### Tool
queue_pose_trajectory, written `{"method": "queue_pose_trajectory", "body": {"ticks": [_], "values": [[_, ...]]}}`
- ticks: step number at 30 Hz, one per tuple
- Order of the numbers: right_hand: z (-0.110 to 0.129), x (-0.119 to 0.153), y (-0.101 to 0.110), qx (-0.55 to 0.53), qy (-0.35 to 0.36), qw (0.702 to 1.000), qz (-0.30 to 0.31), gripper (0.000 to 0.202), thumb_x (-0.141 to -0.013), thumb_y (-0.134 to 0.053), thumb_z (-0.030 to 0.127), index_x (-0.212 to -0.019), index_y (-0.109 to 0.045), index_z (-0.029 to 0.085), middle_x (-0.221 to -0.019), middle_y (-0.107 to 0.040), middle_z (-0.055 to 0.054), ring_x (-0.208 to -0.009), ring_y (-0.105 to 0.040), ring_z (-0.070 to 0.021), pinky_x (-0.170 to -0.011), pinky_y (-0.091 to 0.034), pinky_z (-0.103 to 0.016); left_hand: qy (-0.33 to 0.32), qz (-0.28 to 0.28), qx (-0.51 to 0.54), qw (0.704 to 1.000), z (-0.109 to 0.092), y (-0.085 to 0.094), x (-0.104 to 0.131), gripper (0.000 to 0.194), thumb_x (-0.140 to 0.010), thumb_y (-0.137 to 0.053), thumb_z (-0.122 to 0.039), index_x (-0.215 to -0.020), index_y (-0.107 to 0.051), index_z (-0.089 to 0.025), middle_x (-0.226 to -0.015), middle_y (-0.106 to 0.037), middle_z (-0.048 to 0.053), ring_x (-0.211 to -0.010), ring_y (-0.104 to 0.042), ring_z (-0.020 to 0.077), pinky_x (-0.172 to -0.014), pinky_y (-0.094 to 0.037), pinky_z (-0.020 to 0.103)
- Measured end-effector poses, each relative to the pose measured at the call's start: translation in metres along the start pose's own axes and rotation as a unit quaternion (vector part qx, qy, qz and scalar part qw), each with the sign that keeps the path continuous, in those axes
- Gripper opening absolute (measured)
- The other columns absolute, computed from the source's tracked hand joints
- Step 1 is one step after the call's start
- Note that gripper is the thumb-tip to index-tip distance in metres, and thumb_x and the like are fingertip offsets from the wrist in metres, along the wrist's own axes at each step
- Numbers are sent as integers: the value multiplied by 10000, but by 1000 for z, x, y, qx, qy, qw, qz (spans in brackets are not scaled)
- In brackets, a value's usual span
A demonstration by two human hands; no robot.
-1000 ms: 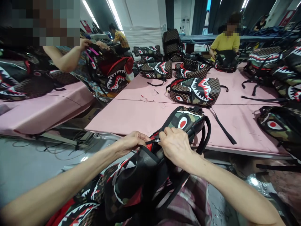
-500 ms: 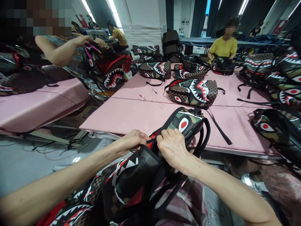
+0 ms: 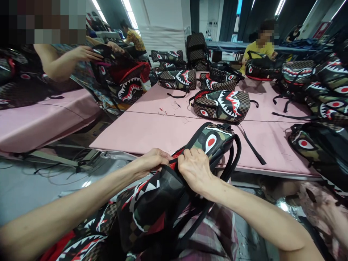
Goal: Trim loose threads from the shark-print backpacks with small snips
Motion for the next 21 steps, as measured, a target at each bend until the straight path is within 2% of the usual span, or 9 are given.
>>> {"method": "queue_pose_trajectory", "body": {"ticks": [4,7,10,16,21], "values": [[-19,7,1,-24,-49,998,-23,134,-839,-523,202,-728,-594,174,-715,-581,-33,-665,-480,-163,-575,-218,-301,-12,16,-2,1000,-1,-3,1,174,-454,-461,-53,-558,-593,-94,-380,-452,-41,-336,-318,42,-362,-203,183],[-29,12,4,-20,-76,996,-30,140,-852,-523,226,-751,-607,180,-715,-581,-28,-652,-477,-155,-565,-206,-297,-6,3,0,1000,-2,-2,1,183,-451,-464,-49,-561,-605,-89,-371,-440,-45,-340,-325,44,-367,-221,182],[-27,12,4,-32,-56,998,-12,134,-853,-538,259,-764,-609,187,-729,-590,-24,-666,-487,-158,-561,-204,-295,-8,3,2,1000,-3,-3,1,170,-451,-469,-41,-549,-599,-88,-364,-433,-46,-337,-315,39,-366,-214,179],[-15,6,0,-18,-18,1000,14,110,-844,-541,198,-746,-586,179,-751,-594,-36,-703,-497,-172,-567,-222,-303,-14,4,0,1000,-4,-5,2,170,-458,-482,-41,-574,-600,-85,-374,-456,-40,-345,-340,44,-370,-231,175],[-14,7,0,-3,-19,1000,18,114,-850,-529,186,-751,-582,170,-749,-590,-43,-713,-502,-178,-565,-231,-307,-6,5,-5,1000,-2,-6,2,158,-453,-501,-53,-569,-601,-90,-382,-461,-41,-354,-345,47,-375,-238,178]]}}
Point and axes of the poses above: each hand's wrist, its own x-axis away from the middle knuckle, its own y-axis out of the back of the hand, z = x × y, the point moved 7 cm from there along -x, towards the middle knuckle
